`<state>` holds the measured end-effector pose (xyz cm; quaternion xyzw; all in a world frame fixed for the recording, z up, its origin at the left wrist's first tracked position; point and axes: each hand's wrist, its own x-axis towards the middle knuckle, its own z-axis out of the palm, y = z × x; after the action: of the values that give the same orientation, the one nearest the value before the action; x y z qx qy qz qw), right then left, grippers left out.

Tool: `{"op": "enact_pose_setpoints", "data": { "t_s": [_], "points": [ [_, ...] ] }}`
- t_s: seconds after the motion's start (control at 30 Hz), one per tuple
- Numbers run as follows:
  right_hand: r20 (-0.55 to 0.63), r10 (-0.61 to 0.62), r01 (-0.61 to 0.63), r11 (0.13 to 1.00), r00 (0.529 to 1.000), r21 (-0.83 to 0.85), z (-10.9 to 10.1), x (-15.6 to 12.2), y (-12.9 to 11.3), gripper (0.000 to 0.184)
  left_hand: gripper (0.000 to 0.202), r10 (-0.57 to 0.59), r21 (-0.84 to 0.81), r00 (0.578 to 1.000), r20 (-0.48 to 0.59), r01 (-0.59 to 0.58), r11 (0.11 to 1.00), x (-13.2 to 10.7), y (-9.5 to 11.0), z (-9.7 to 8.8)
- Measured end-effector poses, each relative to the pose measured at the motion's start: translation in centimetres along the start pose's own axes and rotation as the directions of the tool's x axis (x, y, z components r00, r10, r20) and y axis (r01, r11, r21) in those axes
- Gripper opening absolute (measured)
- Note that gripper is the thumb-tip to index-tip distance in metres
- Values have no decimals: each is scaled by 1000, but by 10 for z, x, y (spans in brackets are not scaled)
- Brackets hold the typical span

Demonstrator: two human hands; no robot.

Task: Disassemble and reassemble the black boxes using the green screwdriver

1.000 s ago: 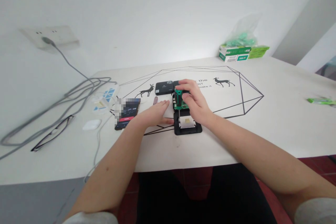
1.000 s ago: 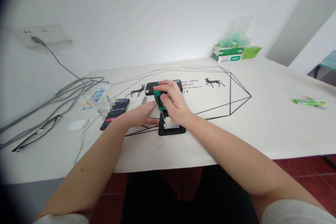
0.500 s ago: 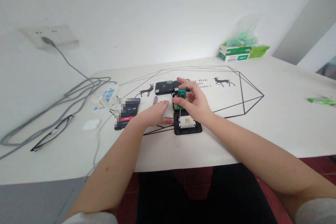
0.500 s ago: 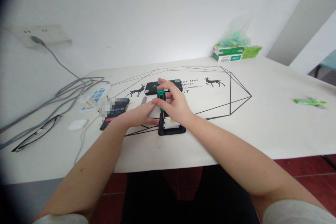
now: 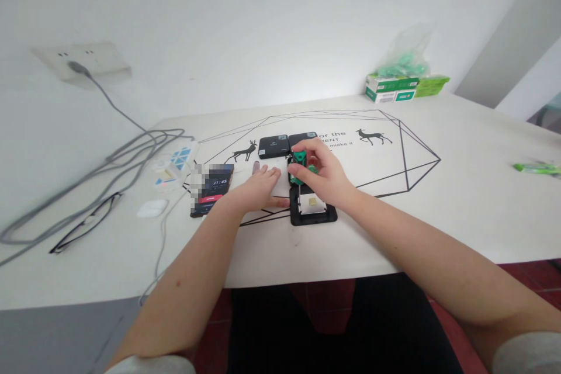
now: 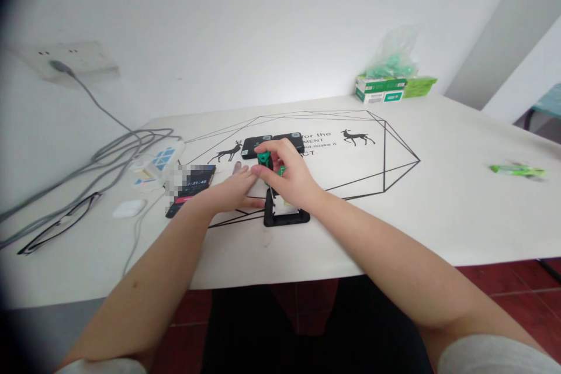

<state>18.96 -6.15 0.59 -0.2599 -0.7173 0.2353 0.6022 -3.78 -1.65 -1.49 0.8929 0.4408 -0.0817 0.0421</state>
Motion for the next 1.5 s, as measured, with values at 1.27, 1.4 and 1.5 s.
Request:
{"op": "enact_pose_setpoints", "data": {
  "t_s": [1.27,1.4,1.5],
  "points": [
    [-59,121,-118,992,991,44,0,-2,-2,37,123,-235,17,967,95,235,972,-4,12,-2],
    [-6,73,-72,989,997,127,-1,-1,-7,25,123,-237,-11,962,139,240,971,-4,16,-4],
    [24,102,-105,969,995,224,1,0,-6,31,121,-229,-23,965,128,233,972,-6,16,-6]
  ]
}}
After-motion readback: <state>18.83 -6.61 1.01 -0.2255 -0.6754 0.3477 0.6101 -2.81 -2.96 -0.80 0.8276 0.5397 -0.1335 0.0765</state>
